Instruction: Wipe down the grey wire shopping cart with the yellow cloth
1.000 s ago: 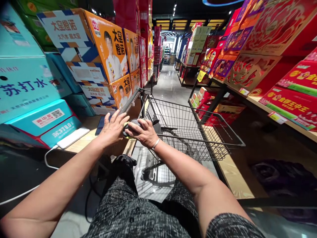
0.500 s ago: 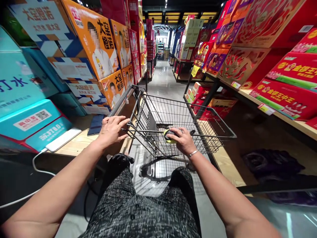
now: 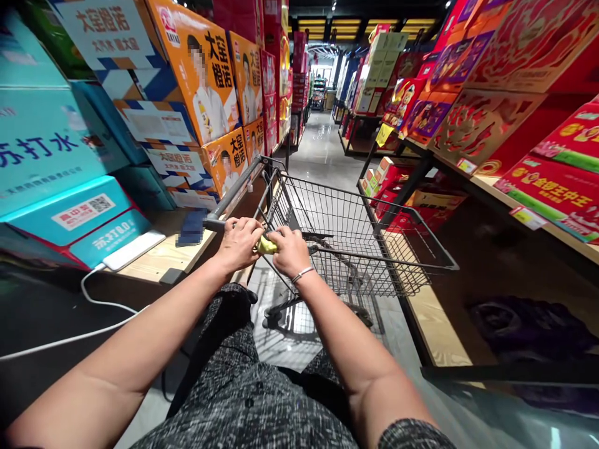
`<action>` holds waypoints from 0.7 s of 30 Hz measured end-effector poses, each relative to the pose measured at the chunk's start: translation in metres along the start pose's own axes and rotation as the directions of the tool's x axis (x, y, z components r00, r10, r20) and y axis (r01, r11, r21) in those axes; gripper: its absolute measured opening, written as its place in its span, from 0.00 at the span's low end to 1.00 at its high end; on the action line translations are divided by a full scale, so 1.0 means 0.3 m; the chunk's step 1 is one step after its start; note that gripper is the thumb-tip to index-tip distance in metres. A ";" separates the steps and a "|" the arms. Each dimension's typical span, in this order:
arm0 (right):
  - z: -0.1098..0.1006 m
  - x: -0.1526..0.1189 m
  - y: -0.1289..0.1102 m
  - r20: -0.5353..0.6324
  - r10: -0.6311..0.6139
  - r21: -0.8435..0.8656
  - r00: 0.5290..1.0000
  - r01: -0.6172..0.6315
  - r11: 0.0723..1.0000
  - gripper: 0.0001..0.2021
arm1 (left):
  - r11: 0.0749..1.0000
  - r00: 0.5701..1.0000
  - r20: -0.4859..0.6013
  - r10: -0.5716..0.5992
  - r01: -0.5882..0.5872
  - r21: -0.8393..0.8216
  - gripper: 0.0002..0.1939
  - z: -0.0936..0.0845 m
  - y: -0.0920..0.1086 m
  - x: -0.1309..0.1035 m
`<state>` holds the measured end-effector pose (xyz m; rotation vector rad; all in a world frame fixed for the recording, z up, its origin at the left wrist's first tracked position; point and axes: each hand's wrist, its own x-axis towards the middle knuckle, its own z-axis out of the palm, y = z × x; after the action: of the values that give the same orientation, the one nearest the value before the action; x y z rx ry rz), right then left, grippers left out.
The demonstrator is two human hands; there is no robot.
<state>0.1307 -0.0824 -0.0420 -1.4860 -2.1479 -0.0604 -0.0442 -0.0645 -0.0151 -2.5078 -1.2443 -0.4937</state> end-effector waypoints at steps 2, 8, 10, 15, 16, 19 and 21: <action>-0.011 -0.014 0.064 0.008 -0.030 0.025 1.000 0.030 0.999 0.27 | 1.000 1.000 -0.013 0.001 -0.001 -0.016 0.14 0.006 -0.010 -0.006; -0.118 -0.249 0.450 -0.092 0.225 -0.064 0.970 -0.232 0.971 0.27 | 0.999 1.000 -0.017 0.026 -0.026 -0.036 0.15 0.022 -0.031 -0.016; -0.141 -0.313 0.541 -0.162 0.342 -0.113 0.926 -0.362 0.926 0.25 | 0.999 0.999 -0.017 0.037 -0.037 -0.029 0.15 0.021 -0.032 -0.015; -0.056 -0.274 0.410 -0.309 0.297 -0.093 0.903 -0.340 0.936 0.29 | 0.996 0.999 -0.008 0.048 -0.049 -0.068 0.13 0.016 -0.029 -0.003; -0.017 -0.239 0.335 -0.316 0.200 -0.058 0.927 -0.230 0.972 0.31 | 0.995 0.999 -0.005 0.048 -0.048 -0.087 0.16 0.015 -0.030 -0.001; 0.111 -0.132 0.114 -0.268 -0.155 -0.004 0.951 0.159 0.987 0.31 | 0.990 0.999 0.003 0.042 -0.042 -0.131 0.23 0.010 -0.041 -0.001; 0.188 -0.076 0.022 -0.280 -0.299 -0.021 0.912 0.305 0.952 0.24 | 0.982 0.998 0.014 0.065 -0.061 -0.177 0.26 0.004 -0.053 -0.006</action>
<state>0.1203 -0.0813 -0.1024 -1.0462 -2.1132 -0.3353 -0.0579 -0.0560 -0.0151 -2.6952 -1.1708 -0.5893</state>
